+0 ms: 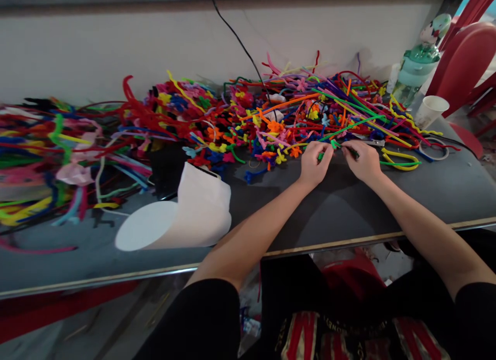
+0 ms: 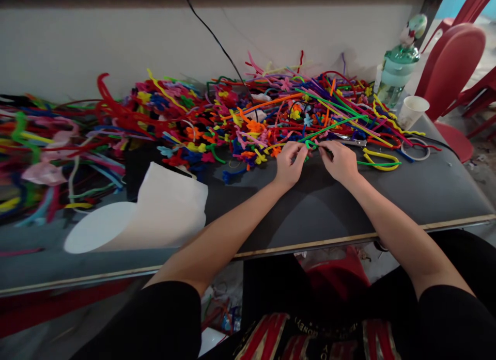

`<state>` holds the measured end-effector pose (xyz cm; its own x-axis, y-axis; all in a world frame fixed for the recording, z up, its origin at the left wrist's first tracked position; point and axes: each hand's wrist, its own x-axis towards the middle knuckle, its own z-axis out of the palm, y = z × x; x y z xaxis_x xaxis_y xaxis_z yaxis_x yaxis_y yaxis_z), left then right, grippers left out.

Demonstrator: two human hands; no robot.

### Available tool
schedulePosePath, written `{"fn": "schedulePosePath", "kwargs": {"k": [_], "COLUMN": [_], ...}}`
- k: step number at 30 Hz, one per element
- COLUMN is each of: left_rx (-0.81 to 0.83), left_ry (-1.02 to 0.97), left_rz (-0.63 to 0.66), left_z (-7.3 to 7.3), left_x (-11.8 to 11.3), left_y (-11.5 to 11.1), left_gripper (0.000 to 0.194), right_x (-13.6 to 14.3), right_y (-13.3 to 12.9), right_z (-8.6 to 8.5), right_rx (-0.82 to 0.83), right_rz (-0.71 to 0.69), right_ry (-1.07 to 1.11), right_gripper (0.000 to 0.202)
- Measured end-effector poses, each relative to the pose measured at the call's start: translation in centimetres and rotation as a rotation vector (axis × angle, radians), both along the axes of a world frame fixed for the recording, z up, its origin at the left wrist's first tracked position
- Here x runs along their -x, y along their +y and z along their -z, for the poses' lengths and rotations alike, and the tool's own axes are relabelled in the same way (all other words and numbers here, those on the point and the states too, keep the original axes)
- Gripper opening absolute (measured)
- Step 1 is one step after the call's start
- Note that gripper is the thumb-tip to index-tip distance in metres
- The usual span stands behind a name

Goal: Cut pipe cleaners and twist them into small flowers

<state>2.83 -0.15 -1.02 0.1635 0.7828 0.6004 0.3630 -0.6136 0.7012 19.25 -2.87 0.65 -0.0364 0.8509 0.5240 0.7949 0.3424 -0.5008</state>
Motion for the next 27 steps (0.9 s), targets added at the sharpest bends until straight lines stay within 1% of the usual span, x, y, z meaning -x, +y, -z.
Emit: {"fn": "schedulePosePath", "kwargs": {"k": [2,5,11,13,17,19,23,25,27], "left_rx": [0.043,0.051,0.028,0.026,0.03,0.032,0.036,0.011,-0.037], "left_ry": [0.006,0.023,0.045,0.035,0.028,0.001,-0.031,-0.017,-0.015], "left_rz": [0.038,0.059,0.028,0.022,0.0,0.01,0.001,-0.017,-0.004], "left_z": [-0.1,-0.2,-0.2,0.0,0.7,0.9,0.9,0.8,0.8], "left_x": [0.0,0.0,0.0,0.0,0.0,0.0,0.0,0.0,0.0], "left_y": [0.0,0.0,0.2,0.5,1.1,1.2,0.9,0.8,0.7], "left_gripper": [0.044,0.047,0.051,0.048,0.036,0.032,0.026,0.025,0.025], "right_x": [0.0,0.0,0.0,-0.1,-0.3,-0.4,-0.4,-0.4,-0.4], "right_y": [-0.1,-0.2,-0.2,-0.1,0.0,0.0,0.1,0.1,0.1], "right_z": [-0.2,-0.3,-0.3,-0.3,-0.2,-0.1,0.1,0.2,0.3], "right_rx": [-0.005,-0.005,0.002,-0.01,-0.02,-0.013,-0.009,-0.006,-0.001], "right_rz": [0.008,0.003,0.01,0.01,0.033,0.05,0.053,0.049,0.048], "right_ry": [0.006,-0.004,-0.012,-0.002,0.007,0.009,0.019,0.016,0.007], "right_gripper": [0.027,0.027,0.027,0.027,0.025,0.024,0.024,0.025,0.025]}}
